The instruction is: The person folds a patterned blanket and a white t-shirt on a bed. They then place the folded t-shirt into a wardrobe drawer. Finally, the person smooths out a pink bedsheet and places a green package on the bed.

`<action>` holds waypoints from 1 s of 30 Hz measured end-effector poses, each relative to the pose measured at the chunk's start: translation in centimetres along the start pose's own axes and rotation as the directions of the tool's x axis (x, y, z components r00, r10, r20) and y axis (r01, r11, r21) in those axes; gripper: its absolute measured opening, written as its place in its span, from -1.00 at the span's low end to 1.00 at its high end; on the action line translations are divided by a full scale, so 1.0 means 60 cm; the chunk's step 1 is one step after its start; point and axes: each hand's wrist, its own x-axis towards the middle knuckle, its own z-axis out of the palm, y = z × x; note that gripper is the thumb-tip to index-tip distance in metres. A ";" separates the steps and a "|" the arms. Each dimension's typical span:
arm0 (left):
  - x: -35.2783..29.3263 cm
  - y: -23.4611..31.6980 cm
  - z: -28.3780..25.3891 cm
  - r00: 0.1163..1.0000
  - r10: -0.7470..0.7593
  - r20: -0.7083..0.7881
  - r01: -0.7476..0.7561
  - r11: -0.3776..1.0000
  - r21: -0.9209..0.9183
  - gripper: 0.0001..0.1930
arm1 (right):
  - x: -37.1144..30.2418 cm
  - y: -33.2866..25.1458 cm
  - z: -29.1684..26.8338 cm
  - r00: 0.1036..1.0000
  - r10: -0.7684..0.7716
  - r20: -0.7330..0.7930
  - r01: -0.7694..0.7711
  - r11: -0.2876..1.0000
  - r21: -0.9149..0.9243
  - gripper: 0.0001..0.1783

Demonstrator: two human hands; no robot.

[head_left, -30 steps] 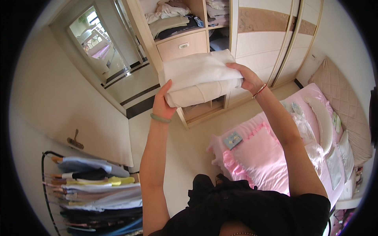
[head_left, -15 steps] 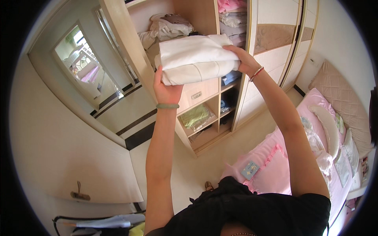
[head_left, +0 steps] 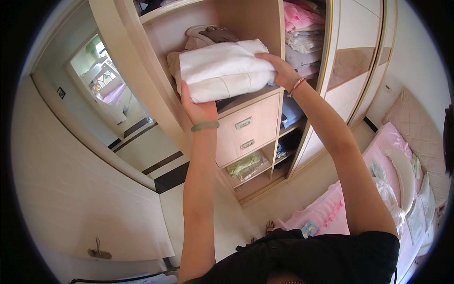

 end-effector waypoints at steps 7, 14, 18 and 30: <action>0.034 -0.015 -0.046 0.980 -0.026 -0.199 0.027 1.000 0.005 -0.42 | -0.022 0.034 -0.021 0.990 0.139 -0.010 -0.137 0.986 0.097 -0.56; -0.010 -0.039 -0.059 0.984 -0.010 -0.176 -0.034 0.970 -0.242 -0.29 | -0.043 0.061 -0.046 0.967 0.142 0.214 -0.206 0.927 0.314 -0.60; 0.016 -0.020 -0.072 0.997 -0.066 -0.031 0.045 0.887 -0.460 -0.24 | -0.049 0.045 -0.011 0.978 0.044 0.205 -0.118 0.923 0.367 -0.58; 0.118 -0.114 0.053 0.999 0.000 0.054 -0.010 0.986 0.169 -0.44 | -0.060 0.009 0.093 0.987 -0.125 0.103 0.069 0.898 0.435 -0.59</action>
